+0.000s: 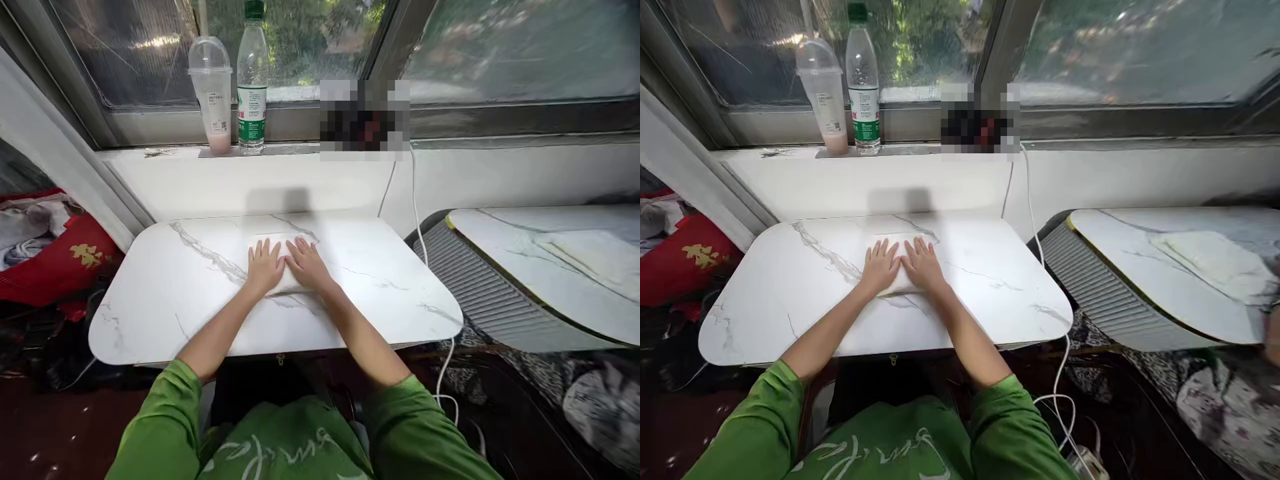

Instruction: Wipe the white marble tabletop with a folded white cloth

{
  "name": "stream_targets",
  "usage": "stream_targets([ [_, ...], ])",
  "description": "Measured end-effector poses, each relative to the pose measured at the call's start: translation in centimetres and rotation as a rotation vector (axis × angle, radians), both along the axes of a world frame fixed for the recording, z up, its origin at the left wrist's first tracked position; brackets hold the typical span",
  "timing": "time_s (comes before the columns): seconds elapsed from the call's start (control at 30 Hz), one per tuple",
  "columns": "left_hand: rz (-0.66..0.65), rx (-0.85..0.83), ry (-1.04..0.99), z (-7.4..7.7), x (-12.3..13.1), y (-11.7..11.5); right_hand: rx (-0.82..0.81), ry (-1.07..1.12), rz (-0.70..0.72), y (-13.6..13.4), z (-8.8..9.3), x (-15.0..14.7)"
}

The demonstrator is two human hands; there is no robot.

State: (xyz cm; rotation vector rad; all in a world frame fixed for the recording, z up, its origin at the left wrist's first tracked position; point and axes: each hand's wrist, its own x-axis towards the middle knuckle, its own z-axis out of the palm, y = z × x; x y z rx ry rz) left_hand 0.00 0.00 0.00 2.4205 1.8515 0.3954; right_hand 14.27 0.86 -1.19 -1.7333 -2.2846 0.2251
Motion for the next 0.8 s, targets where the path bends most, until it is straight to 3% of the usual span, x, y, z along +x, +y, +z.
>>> stream_targets([
  [0.53,0.01,-0.053,-0.041,0.4,0.0,-0.8,0.004,-0.071,-0.003,-0.8,0.1,-0.3],
  [0.67,-0.008,-0.078,-0.02,0.6,0.2,-3.3,0.082,-0.147,0.042,-3.6,-0.3,-0.1],
  [0.8,-0.15,-0.036,0.016,0.1,0.0,-6.5,0.189,-0.179,0.046,-7.7,-0.6,0.6],
])
